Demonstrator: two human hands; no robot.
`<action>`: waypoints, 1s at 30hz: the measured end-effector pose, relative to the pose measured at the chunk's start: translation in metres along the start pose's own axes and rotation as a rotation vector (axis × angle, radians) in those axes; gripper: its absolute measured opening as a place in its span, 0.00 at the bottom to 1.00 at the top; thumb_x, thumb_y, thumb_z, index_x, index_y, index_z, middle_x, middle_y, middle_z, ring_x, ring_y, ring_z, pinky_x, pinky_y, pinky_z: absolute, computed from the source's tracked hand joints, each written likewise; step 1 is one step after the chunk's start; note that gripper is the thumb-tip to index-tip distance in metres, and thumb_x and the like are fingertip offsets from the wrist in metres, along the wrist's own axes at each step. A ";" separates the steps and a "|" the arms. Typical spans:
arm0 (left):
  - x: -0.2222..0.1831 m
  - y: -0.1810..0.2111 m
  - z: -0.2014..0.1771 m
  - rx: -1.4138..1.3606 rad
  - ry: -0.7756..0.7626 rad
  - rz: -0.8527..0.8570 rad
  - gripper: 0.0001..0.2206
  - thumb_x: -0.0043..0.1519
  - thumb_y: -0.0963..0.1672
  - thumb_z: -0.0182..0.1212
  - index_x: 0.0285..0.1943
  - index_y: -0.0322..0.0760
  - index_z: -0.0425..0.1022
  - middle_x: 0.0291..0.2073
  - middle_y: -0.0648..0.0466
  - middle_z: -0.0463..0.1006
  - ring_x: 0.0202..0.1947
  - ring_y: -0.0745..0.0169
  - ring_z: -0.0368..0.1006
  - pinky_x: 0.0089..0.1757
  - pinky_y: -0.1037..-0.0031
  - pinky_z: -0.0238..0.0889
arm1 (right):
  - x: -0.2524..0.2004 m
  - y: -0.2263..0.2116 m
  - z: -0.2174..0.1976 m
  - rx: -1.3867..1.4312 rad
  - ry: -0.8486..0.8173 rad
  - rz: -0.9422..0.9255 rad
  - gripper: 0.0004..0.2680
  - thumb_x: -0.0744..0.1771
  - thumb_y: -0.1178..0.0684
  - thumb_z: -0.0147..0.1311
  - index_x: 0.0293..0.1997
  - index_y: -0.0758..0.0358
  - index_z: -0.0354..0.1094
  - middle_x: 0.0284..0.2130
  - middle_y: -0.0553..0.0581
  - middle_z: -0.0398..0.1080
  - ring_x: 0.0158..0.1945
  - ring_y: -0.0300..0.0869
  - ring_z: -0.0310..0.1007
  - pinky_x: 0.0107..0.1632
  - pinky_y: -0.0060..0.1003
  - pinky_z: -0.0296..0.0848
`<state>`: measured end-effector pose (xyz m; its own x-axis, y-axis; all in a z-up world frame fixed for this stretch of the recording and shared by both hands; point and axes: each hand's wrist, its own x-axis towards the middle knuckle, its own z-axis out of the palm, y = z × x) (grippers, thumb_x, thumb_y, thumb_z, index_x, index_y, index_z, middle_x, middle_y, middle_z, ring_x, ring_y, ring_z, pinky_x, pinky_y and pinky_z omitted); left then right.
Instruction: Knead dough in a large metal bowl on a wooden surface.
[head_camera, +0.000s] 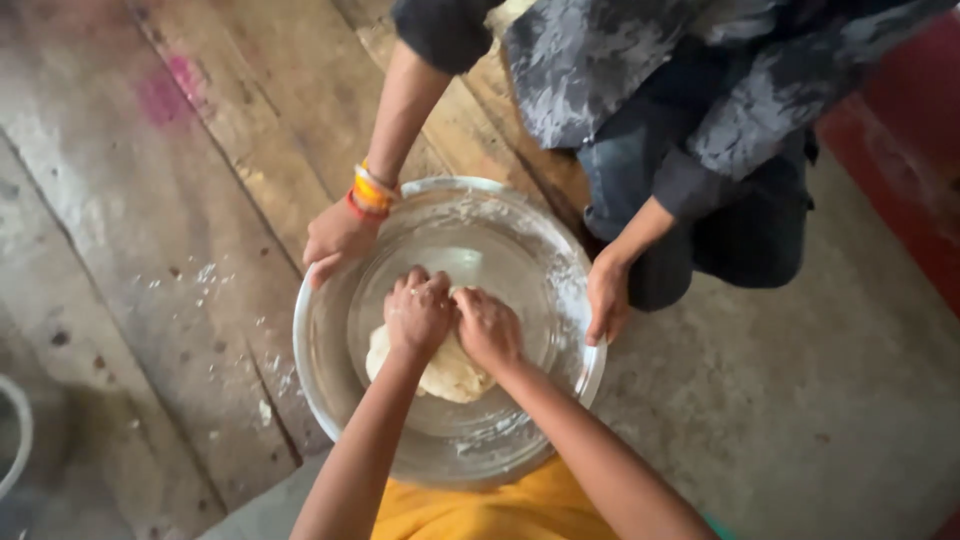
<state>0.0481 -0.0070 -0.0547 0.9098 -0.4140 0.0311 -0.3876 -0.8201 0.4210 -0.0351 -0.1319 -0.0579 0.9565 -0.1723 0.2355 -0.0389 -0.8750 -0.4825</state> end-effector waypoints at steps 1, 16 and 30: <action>-0.007 0.008 -0.018 -0.092 -0.019 0.004 0.06 0.58 0.46 0.61 0.40 0.50 0.80 0.44 0.55 0.81 0.49 0.48 0.76 0.46 0.57 0.69 | -0.008 -0.004 -0.013 0.039 0.002 -0.017 0.08 0.66 0.58 0.52 0.49 0.56 0.67 0.39 0.58 0.76 0.42 0.56 0.79 0.43 0.50 0.76; -0.036 -0.001 -0.040 -0.242 0.210 -0.255 0.07 0.58 0.47 0.61 0.39 0.51 0.84 0.38 0.54 0.81 0.41 0.49 0.75 0.43 0.60 0.70 | 0.018 -0.014 -0.018 0.174 -0.088 -0.036 0.27 0.54 0.48 0.68 0.59 0.56 0.69 0.44 0.56 0.76 0.52 0.52 0.74 0.58 0.50 0.68; 0.033 -0.034 0.001 0.042 0.174 -0.322 0.20 0.67 0.51 0.49 0.27 0.39 0.79 0.24 0.41 0.79 0.25 0.38 0.77 0.33 0.52 0.71 | 0.089 0.002 0.035 -0.153 -0.446 0.439 0.11 0.57 0.49 0.59 0.38 0.59 0.77 0.35 0.67 0.77 0.42 0.59 0.78 0.45 0.52 0.76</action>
<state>0.0908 0.0069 -0.0686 0.9964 -0.0612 0.0584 -0.0794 -0.9144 0.3969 0.0603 -0.1330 -0.0673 0.8694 -0.3531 -0.3458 -0.4632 -0.8260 -0.3211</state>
